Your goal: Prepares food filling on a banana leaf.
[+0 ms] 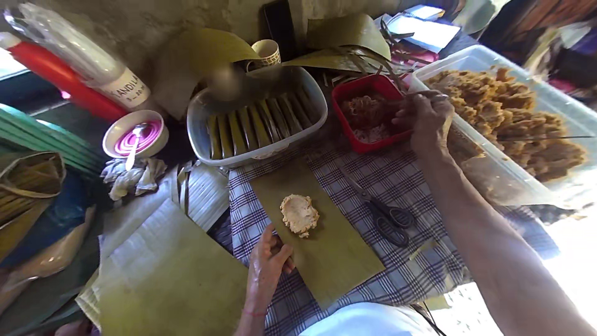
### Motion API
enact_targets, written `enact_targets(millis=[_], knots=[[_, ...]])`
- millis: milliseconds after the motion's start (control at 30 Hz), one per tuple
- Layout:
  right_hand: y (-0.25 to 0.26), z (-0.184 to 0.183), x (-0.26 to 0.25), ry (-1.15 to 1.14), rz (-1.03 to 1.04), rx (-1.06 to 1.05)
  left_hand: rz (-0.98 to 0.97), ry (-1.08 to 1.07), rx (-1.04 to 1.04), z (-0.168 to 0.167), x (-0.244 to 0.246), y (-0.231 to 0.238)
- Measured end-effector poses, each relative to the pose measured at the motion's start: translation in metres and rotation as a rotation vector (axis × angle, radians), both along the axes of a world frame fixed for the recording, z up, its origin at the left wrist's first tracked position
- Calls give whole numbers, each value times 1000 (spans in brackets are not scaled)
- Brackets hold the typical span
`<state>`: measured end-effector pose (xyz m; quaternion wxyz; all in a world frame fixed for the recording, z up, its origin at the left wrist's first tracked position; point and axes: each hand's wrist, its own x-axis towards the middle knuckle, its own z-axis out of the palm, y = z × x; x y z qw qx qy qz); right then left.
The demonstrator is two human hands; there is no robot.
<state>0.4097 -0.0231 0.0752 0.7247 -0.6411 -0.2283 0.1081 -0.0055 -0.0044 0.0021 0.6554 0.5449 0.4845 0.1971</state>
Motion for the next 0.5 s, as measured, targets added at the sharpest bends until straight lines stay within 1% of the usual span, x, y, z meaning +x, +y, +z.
enact_targets(millis=[67,167,367,500], knots=[[-5,1,3,42,6,96,-10,-7,-9,2,5,1],[-9,10,5,56,11,159,-34,23,1,5,15,7],[-19,24,2,32,75,232,-61,54,23,5,25,18],[-31,40,-13,-39,160,218,-64,80,40,1,26,22]])
